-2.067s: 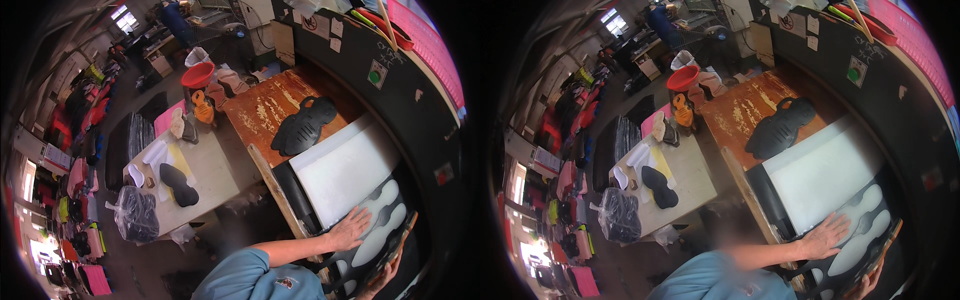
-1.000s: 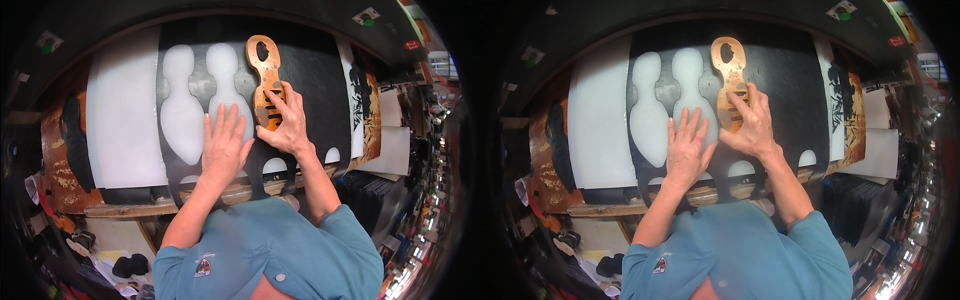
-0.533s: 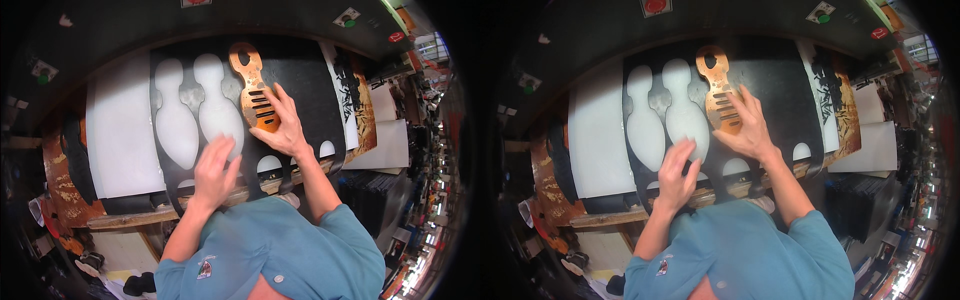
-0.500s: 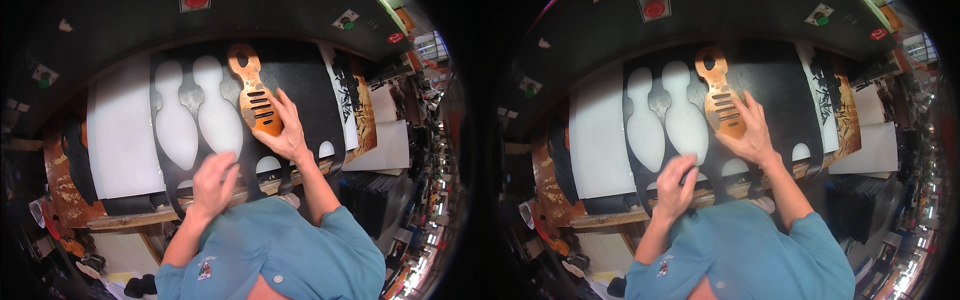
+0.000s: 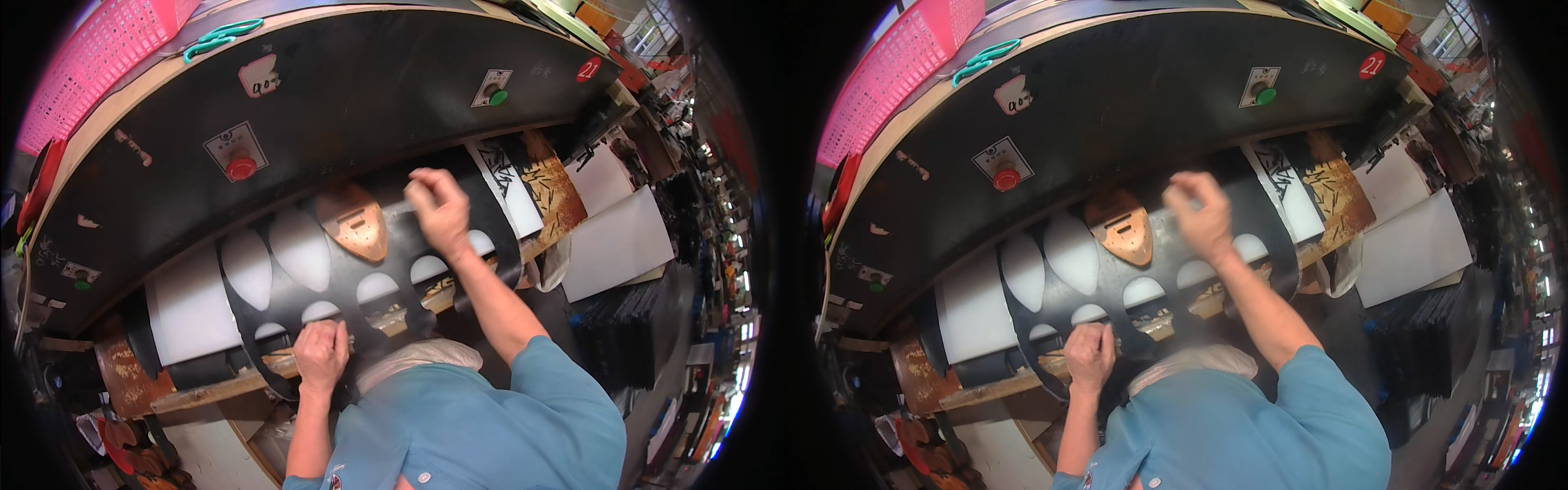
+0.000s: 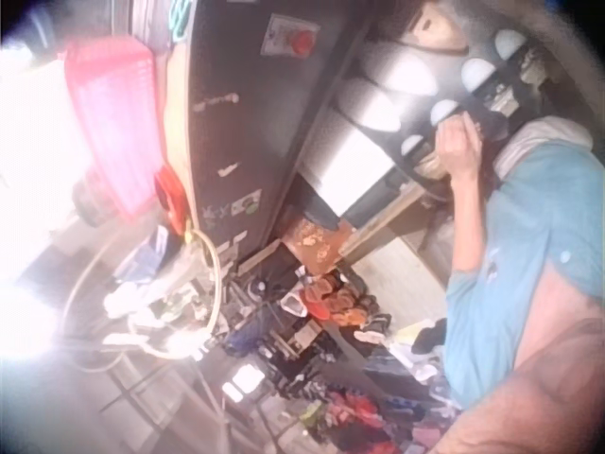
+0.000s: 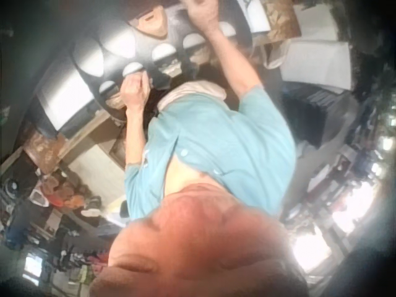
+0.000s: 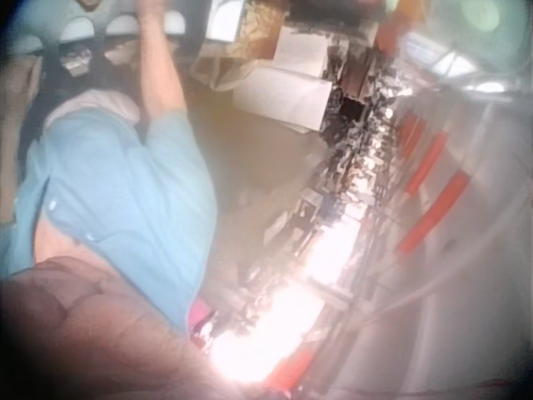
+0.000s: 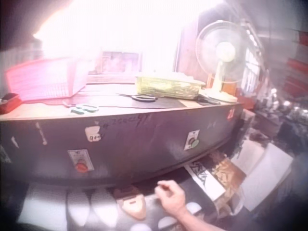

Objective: The person uses a die-cutting machine to press a wooden template into a black sheet, then removes the cut pieces and trims excess material. The person repeats this process multiple times, stacking the finished cutouts on a nearby table.

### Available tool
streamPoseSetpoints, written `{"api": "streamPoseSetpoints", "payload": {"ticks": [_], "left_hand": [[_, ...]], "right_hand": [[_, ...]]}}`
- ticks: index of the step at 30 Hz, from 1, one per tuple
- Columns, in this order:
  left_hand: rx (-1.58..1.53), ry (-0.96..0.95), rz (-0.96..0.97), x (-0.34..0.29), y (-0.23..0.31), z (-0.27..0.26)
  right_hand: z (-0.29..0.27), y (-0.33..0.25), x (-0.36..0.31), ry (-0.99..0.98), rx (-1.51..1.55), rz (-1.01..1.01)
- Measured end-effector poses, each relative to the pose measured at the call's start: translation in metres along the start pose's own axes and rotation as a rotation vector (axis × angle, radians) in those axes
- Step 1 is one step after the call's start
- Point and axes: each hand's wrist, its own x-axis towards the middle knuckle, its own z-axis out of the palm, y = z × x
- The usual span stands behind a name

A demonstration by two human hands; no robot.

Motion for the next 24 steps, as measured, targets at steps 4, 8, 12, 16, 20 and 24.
{"api": "streamPoseSetpoints", "payload": {"ticks": [4,8,12,16,20,24], "left_hand": [[0.033,0.067,-0.001,-0.007,-0.003,-0.001],[0.108,0.044,-0.042,-0.013,-0.005,-0.002],[0.168,0.097,-0.03,-0.018,0.005,0.004],[0.231,0.115,-0.109,-0.02,0.015,0.008],[0.265,0.124,-0.116,-0.018,0.015,0.007],[0.27,0.126,-0.095,-0.018,0.013,0.006]], "right_hand": [[-0.074,-0.005,0.063,0.337,0.046,-0.144],[-0.119,0.004,0.081,0.225,-0.123,-0.123],[-0.147,0.023,-0.005,0.134,-0.054,0.057],[-0.123,0.049,-0.101,0.095,-0.255,-0.065],[-0.115,0.059,-0.126,-0.118,-0.619,-0.398],[-0.117,0.057,-0.124,-0.187,-0.628,-0.394]]}}
